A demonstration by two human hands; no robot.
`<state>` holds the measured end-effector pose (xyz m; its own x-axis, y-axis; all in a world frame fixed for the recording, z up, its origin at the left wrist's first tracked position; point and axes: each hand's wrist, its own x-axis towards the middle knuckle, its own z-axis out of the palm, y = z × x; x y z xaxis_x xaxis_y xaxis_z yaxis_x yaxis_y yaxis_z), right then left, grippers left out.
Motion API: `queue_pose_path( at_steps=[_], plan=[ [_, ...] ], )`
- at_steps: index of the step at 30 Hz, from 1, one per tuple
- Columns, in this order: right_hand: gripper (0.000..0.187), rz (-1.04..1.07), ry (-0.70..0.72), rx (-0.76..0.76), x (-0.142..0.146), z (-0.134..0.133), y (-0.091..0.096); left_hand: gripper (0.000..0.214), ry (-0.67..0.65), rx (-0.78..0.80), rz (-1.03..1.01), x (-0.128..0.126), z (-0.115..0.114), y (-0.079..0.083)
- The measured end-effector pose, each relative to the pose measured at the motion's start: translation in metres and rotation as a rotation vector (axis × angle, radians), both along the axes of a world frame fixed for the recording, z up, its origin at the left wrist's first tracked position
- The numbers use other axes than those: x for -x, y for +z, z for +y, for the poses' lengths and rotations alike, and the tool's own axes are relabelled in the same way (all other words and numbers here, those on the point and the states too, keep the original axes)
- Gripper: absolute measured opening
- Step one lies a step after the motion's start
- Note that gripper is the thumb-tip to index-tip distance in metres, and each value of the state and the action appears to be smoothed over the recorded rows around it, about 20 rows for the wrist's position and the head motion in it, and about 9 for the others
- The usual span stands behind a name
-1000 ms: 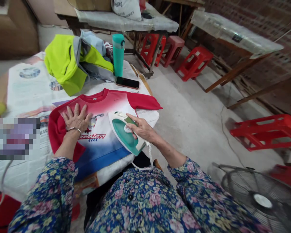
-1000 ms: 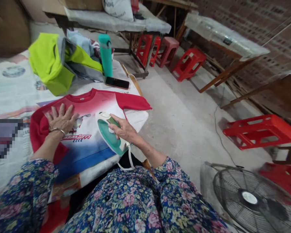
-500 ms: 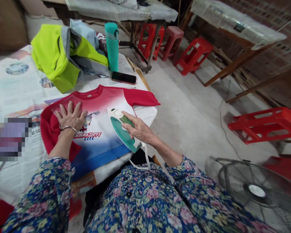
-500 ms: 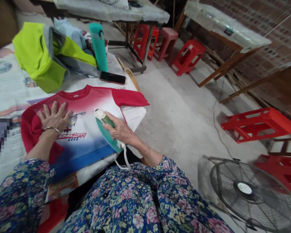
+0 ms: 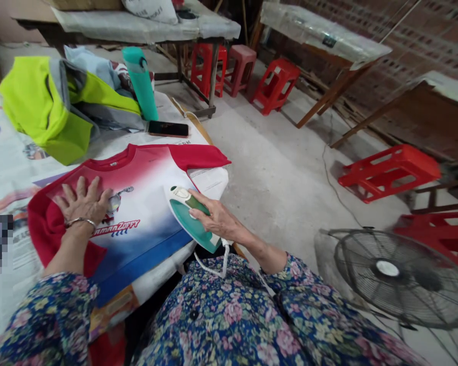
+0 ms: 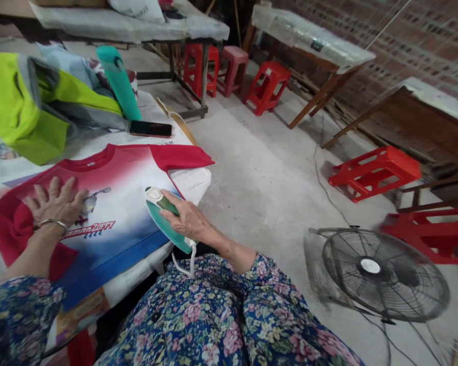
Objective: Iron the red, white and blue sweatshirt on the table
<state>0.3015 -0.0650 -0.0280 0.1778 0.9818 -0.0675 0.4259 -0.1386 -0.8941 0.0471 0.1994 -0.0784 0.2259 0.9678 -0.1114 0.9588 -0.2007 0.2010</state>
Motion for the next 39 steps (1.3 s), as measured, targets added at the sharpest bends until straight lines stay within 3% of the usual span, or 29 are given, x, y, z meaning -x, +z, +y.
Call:
queue_pose_path(
  at_steps=[3, 6, 11, 14, 18, 23, 30, 34, 39],
  plan=[
    [0.065, 0.005, -0.069, 0.023, -0.002, 0.0, -0.002, 0.09, 0.007, -0.009, -0.007, -0.001, -0.001, 0.001],
    [0.065, 0.0, -0.05, 0.019, -0.003, 0.001, -0.002, 0.09, 0.015, 0.0, -0.023, -0.001, -0.002, 0.002],
    [0.063, 0.018, 0.196, -0.01, -0.012, 0.009, 0.003, 0.089, 0.023, -0.007, -0.025, -0.002, -0.002, 0.003],
    [0.065, 0.085, 0.294, 0.079, -0.018, 0.017, 0.006, 0.089, 0.026, -0.012, -0.018, -0.001, -0.003, 0.001],
    [0.071, 0.219, 0.215, 0.183, -0.018, 0.032, 0.005, 0.085, 0.014, -0.026, -0.019, 0.001, -0.002, -0.001],
    [0.069, 0.24, -0.001, 0.077, -0.012, 0.063, -0.003, 0.085, 0.008, -0.014, -0.02, 0.002, -0.002, -0.002],
    [0.061, 0.284, -0.02, -0.017, 0.003, 0.125, -0.009, 0.087, 0.018, 0.0, -0.005, 0.0, -0.001, -0.003],
    [0.073, 0.327, 0.108, 0.023, 0.012, 0.141, -0.009, 0.09, 0.03, -0.008, -0.022, -0.002, -0.003, 0.0],
    [0.072, 0.371, 0.397, 0.081, 0.006, 0.127, -0.006, 0.092, 0.039, 0.007, -0.026, -0.005, -0.007, 0.006]
  ],
)
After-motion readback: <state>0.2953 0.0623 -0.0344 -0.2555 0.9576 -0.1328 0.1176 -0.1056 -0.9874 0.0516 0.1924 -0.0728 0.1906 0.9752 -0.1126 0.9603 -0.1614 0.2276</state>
